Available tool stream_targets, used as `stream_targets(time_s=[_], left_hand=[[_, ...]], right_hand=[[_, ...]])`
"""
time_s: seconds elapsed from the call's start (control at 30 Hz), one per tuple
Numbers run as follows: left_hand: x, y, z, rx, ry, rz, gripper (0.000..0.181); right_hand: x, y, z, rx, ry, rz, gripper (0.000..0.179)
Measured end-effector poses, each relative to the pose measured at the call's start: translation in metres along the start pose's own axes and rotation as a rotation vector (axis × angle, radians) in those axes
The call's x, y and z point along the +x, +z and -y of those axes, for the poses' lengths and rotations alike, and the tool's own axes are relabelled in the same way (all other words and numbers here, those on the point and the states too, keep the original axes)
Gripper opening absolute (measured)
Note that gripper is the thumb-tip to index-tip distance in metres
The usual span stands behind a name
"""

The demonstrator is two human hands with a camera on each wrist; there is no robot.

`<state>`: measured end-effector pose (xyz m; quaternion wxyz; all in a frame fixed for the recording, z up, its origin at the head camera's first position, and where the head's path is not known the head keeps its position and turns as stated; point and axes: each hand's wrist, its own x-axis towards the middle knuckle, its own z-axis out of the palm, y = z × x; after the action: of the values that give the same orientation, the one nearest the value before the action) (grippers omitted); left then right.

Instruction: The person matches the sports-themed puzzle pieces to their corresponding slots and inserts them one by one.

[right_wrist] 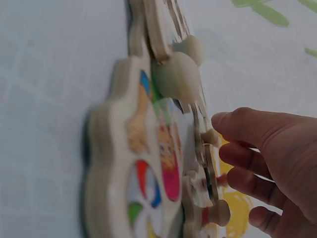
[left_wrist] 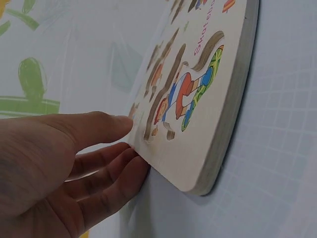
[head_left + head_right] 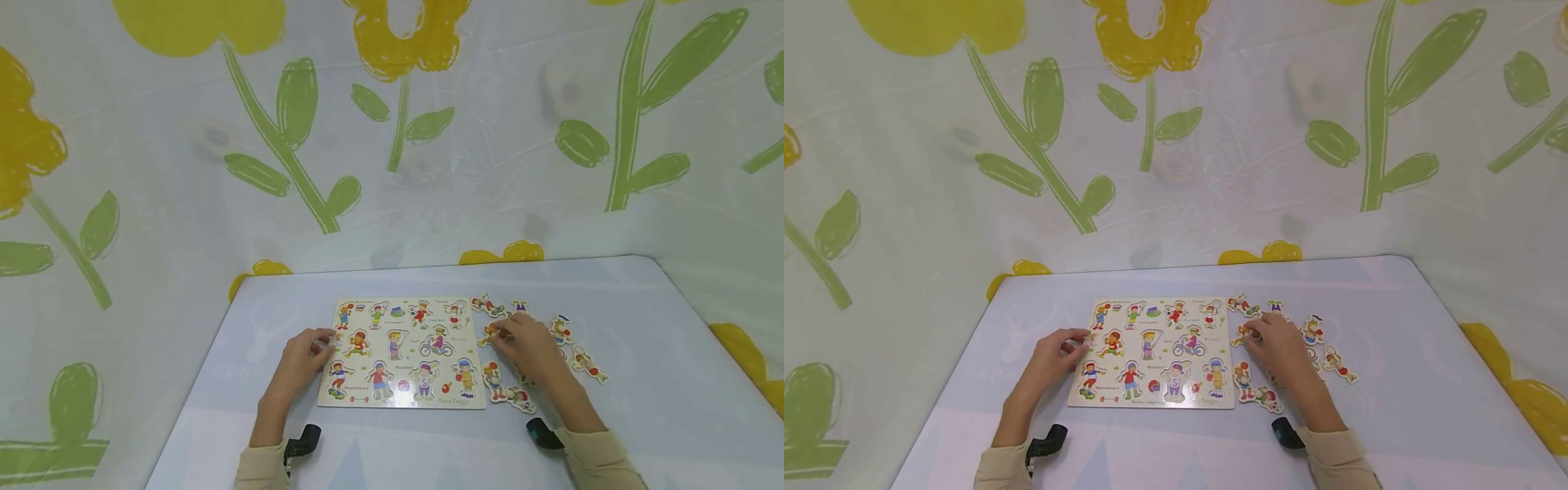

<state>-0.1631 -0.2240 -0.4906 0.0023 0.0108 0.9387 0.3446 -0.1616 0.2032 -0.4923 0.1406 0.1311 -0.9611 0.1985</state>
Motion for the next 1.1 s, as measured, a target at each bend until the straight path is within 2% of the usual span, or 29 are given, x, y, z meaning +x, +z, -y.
stream_targets(time_s=[0.7,1.1], left_hand=[[0.0009,0.0018,0.0008,0.033,0.008,-0.018,0.023],[0.0001,0.0015,0.0008,0.047,0.035,-0.024,0.022]], right_hand=[[-0.0006,0.0049,0.0028,0.01,0.043,0.048,0.017],[-0.001,0.0065,0.0013,0.012,0.032,0.034,0.016]])
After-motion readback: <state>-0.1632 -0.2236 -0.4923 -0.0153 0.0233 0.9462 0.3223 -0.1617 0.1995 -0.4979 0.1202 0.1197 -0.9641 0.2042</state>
